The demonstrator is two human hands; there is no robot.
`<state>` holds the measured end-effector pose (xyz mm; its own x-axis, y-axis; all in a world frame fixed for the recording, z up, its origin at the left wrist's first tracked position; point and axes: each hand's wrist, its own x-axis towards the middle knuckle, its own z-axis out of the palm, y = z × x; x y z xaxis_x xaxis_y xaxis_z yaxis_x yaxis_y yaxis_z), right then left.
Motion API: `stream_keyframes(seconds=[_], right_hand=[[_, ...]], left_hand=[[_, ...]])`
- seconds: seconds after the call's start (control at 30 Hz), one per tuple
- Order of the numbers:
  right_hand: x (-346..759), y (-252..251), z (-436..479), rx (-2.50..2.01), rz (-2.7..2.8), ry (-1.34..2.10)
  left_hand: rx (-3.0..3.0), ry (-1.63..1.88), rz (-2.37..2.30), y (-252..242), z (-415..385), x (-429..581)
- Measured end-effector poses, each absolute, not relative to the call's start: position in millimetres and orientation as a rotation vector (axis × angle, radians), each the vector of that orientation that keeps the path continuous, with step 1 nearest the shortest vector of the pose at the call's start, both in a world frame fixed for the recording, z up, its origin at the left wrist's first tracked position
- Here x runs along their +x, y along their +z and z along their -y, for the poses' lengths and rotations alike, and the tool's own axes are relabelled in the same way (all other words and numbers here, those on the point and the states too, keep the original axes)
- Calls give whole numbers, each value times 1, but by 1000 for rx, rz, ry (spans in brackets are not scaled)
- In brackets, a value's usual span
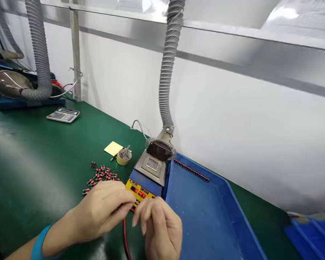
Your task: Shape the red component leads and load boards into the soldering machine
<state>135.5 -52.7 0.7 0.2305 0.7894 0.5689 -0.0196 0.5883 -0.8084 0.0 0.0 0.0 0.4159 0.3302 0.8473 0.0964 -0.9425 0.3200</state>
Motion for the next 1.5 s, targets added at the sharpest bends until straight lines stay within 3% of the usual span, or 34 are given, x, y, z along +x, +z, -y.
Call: stream_keyframes(seconds=[0.13, 0.3, 0.4, 0.47, 0.6, 0.67, 0.83, 0.9, 1.0, 1.1, 1.33, 1.5], right_hand=[[133, -3, 58, -831, 1275, 220], [137, -5, 56, -823, 1457, 45], [137, -6, 56, -879, 1496, -81], [137, -6, 57, -973, 1458, 58], [139, -3, 57, -831, 1331, 771], [142, -2, 58, -723, 1333, 759], [141, -7, 58, -836, 1467, 80], [138, -9, 58, -891, 1471, -28], [135, -7, 57, -1007, 1358, 351], [137, -3, 56, -843, 1267, 729], [141, -10, 55, -811, 1419, 104], [139, -13, 52, -788, 1461, -20]], left_hand=[[2195, 1391, -402, 6, 4, -3], [2112, 1232, -405, 9, 6, -7], [2229, 1311, -388, 7, 6, -5], [2400, 1416, -372, 5, 5, -2], [2510, 1533, -364, 5, 4, 1], [2369, 1508, -370, 6, 4, 0], [2190, 1370, -398, 9, 6, -2], [2280, 1416, -391, 7, 6, -1], [2506, 1494, -367, 4, 7, 3], [2468, 1515, -353, 4, 7, 3], [2009, 1212, -429, 10, 8, -5], [1950, 1126, -430, 11, 7, -7]])
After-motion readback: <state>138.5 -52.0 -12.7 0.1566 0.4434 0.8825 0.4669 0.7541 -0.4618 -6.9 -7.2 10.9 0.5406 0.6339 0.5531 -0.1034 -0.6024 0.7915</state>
